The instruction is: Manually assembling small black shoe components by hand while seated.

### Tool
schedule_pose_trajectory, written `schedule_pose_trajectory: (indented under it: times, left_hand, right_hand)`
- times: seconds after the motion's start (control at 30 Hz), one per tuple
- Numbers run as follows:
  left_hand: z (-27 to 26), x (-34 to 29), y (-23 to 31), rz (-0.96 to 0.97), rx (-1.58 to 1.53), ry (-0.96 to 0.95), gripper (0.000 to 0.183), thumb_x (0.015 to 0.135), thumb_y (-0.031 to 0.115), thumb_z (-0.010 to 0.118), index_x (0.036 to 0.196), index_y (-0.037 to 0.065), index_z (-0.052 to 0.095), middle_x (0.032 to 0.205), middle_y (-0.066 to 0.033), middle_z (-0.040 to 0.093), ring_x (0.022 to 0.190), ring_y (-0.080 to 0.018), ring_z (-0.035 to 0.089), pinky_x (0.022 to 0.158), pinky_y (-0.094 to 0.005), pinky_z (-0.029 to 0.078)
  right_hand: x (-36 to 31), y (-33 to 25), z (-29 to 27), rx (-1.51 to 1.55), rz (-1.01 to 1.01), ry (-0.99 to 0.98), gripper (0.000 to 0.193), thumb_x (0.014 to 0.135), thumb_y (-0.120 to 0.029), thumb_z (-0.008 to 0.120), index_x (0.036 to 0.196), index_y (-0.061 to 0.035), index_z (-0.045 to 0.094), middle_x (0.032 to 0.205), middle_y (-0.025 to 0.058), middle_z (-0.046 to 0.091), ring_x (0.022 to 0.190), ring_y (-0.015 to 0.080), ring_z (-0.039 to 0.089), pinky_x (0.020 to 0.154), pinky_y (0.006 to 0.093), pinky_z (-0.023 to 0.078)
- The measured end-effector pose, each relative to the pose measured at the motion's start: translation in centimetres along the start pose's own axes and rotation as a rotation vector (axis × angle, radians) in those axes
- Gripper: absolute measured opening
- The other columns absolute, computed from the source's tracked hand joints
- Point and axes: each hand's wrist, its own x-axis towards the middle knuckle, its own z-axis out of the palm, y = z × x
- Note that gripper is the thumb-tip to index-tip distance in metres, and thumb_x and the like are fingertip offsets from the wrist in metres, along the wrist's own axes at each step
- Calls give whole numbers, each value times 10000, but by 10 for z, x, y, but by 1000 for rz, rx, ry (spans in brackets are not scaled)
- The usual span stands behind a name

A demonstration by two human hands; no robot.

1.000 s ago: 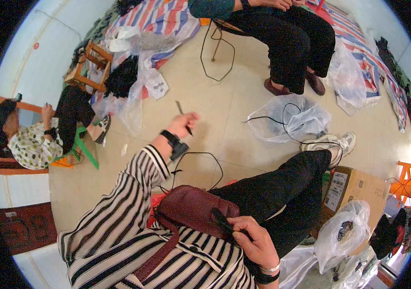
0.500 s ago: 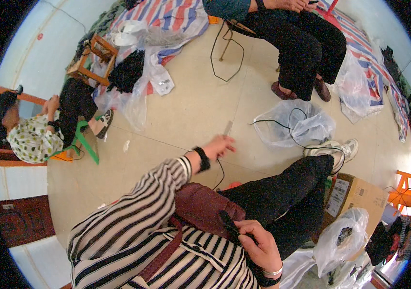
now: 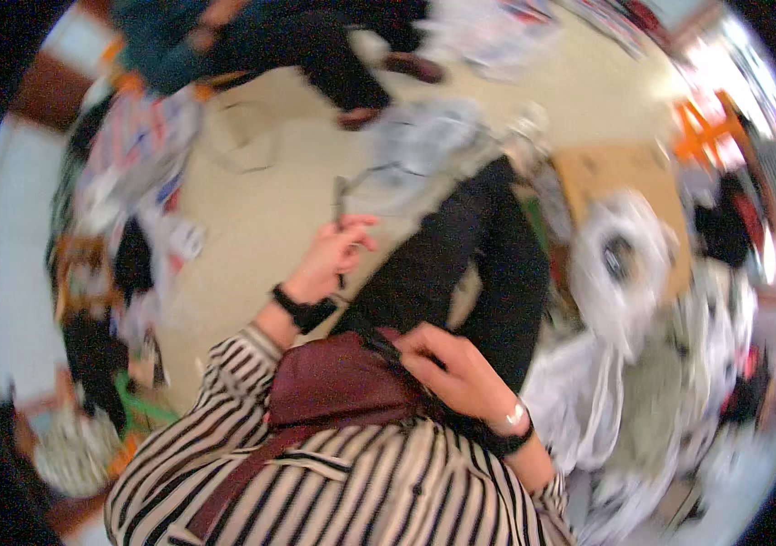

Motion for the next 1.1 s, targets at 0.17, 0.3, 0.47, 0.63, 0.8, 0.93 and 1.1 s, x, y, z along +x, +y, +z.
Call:
schedule_pose_trajectory:
  times: [0.17, 0.3, 0.47, 0.63, 0.8, 0.93, 1.1]
  left_hand:
    - [106, -16, 37, -71, 246, -296, 199, 920, 167, 514, 1044, 33, 594, 771, -8, 596, 445, 0, 324, 400, -168, 238]
    - [168, -36, 22, 47, 524, -590, 209, 909, 154, 565, 1073, 28, 598, 831, 18, 617, 664, 1, 488, 543, -156, 357]
    - [209, -28, 15, -68, 537, -535, 154, 903, 149, 583, 985, 28, 632, 753, 38, 596, 612, 2, 469, 492, -162, 344]
    - [241, -19, 10, -23, 356, -410, 135, 932, 153, 533, 980, 35, 579, 791, 0, 607, 513, -1, 419, 430, -167, 298]
    - [250, -3, 14, -60, 241, -303, 116, 972, 146, 417, 932, 66, 492, 831, -80, 633, 408, -40, 367, 400, -179, 283]
    - [240, -1, -2, -206, 312, -357, 101, 957, 144, 442, 954, 57, 493, 812, -77, 615, 444, -32, 360, 404, -172, 276]
    - [241, 5, -11, -230, 225, -379, 104, 942, 148, 491, 991, 57, 488, 814, -78, 625, 482, -28, 386, 429, -167, 300]
  right_hand:
    - [-22, 13, -25, 587, -60, 553, 99, 947, -103, 456, 948, -6, 474, 832, 86, 633, 715, 103, 603, 643, 230, 503]
    - [-47, 31, -33, 601, -167, 843, 84, 941, -86, 456, 939, -4, 475, 775, 78, 629, 664, 92, 595, 591, 218, 495]
    - [-58, 39, -39, 336, -146, 1023, 77, 926, -49, 477, 979, 7, 477, 758, 81, 615, 639, 92, 582, 564, 216, 485]
    - [-54, 39, -67, -50, -251, 1112, 93, 917, -41, 481, 985, 18, 503, 737, 69, 616, 669, 99, 592, 602, 240, 490]
    - [-61, 34, -154, -146, -150, 1207, 101, 901, -99, 503, 893, -8, 546, 742, 125, 626, 673, 242, 637, 628, 297, 493]
    - [-47, 90, -236, -701, 6, 1142, 150, 813, -45, 524, 946, -42, 592, 810, 168, 628, 775, 340, 611, 713, 381, 497]
    - [-27, 124, -268, -1002, 273, 845, 235, 740, -20, 518, 935, -56, 644, 869, 198, 624, 873, 362, 594, 782, 446, 477]
